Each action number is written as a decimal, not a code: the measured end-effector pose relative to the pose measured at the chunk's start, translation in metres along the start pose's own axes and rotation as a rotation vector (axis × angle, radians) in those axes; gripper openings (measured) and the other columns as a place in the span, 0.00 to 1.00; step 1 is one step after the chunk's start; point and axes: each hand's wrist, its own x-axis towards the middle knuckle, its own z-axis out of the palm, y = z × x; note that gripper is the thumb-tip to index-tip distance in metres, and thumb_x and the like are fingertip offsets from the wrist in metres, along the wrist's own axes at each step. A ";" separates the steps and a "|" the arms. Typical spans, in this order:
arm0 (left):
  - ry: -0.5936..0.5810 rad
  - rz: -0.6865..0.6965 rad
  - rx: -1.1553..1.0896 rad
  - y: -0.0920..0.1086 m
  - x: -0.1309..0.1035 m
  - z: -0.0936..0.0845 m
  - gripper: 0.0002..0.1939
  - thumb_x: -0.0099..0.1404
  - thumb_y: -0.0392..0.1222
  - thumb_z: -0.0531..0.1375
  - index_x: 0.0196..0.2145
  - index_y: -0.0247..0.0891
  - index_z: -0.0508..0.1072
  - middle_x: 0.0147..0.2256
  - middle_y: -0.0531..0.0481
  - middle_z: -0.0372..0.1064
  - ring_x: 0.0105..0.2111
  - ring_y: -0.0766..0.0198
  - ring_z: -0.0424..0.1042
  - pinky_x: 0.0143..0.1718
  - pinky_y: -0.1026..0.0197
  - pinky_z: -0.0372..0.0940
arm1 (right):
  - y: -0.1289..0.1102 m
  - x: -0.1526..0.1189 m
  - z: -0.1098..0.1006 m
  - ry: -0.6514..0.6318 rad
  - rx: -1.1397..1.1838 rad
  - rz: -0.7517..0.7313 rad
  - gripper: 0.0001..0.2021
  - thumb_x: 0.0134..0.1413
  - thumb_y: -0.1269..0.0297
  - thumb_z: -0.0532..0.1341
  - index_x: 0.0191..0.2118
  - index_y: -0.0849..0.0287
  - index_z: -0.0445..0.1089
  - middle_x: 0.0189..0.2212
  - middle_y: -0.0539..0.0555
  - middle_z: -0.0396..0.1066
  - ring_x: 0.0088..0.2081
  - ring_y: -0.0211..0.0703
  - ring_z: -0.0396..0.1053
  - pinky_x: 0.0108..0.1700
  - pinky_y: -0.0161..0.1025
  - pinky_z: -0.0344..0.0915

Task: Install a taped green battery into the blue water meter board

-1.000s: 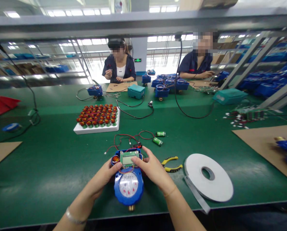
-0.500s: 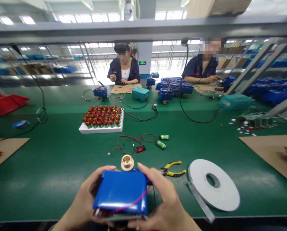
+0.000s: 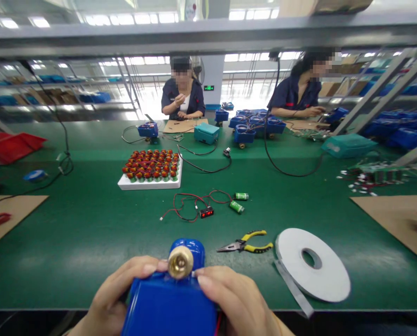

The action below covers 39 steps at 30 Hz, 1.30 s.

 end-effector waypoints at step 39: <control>1.140 -0.577 0.355 -0.079 -0.070 -0.099 0.45 0.42 0.48 0.74 0.56 0.42 0.61 0.50 0.43 0.65 0.48 0.47 0.70 0.55 0.42 0.64 | 0.083 0.024 0.117 -0.041 0.745 1.045 0.35 0.45 0.36 0.66 0.51 0.59 0.70 0.37 0.60 0.74 0.34 0.51 0.74 0.30 0.39 0.72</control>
